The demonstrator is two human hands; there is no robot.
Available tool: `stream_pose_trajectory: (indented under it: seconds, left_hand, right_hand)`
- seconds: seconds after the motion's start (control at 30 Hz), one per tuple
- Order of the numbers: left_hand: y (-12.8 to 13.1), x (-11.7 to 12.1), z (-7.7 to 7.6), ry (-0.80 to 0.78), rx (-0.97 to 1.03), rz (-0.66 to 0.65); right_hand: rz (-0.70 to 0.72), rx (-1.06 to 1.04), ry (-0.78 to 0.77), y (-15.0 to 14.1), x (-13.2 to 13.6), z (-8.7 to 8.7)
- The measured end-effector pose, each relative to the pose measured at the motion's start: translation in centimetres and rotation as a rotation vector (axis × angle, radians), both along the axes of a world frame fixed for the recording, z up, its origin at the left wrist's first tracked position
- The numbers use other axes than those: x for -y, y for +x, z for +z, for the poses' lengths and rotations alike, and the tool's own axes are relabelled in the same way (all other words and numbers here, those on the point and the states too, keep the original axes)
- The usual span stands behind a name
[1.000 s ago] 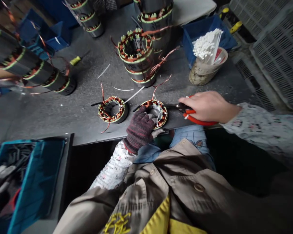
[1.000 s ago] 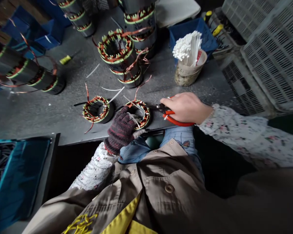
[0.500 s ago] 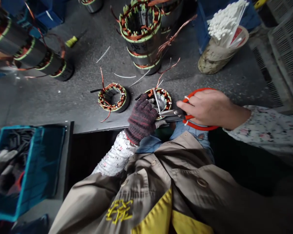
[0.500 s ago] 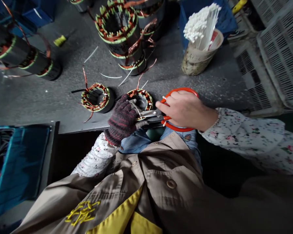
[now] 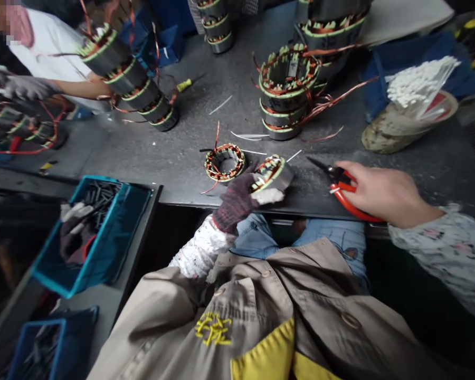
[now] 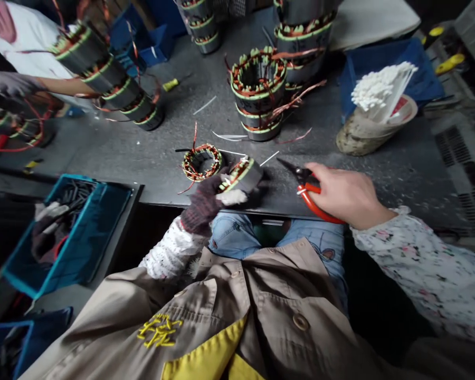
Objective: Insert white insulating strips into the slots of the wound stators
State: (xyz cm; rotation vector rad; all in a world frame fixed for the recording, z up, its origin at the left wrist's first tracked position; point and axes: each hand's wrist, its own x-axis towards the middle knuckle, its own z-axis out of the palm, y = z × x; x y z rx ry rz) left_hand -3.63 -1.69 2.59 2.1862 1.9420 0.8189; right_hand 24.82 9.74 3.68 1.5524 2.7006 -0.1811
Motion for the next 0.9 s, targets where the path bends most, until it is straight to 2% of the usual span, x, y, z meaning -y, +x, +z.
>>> stream_pose_trajectory:
  seconds: [0.07,0.17,0.23,0.3,0.47,0.6,0.7,0.77,0.83,0.9]
  left_hand:
    - [-1.4,1.1,0.9,0.042,0.127,0.055]
    - [-4.1,1.5,2.4,0.126,0.291,0.12]
    - [-6.0,0.6,3.3,0.159,0.193,0.116]
    - [-8.0,-0.9,3.6,0.147,-0.013,0.084]
    - [-12.4,-4.0,2.6,-0.042,-0.482,0.0]
    - [-14.5,-4.2,2.7,-0.026,-0.524,-0.001]
    - [-13.7,-4.6,4.4,0.073,-0.524,0.081]
    - [-11.6,-6.1,6.2,0.174,-0.493,0.118]
    - [-8.6,-8.9,7.8,0.22,-0.457,0.05]
    - [-5.4,-13.0,8.8,0.196,-0.475,-0.052]
  right_hand:
    - [-0.089,-0.011,-0.078,0.5,-1.0,-0.8]
    - [-0.017,-0.097,0.002,1.4,-1.8,-2.9]
    - [0.048,-0.174,0.087,1.8,-1.6,-4.4]
    - [0.073,-0.236,0.135,1.7,-0.9,-5.4]
    - [0.033,-0.275,0.158,1.1,0.6,-6.0]
    - [0.018,-0.314,0.206,1.2,0.6,-6.4]
    - [-0.004,-0.337,0.25,1.0,0.4,-7.0]
    - [-0.008,-0.344,0.266,0.9,0.4,-7.2]
    - [-0.008,-0.354,0.281,0.8,0.4,-7.2]
    - [-0.008,-0.367,0.285,0.7,0.4,-7.1]
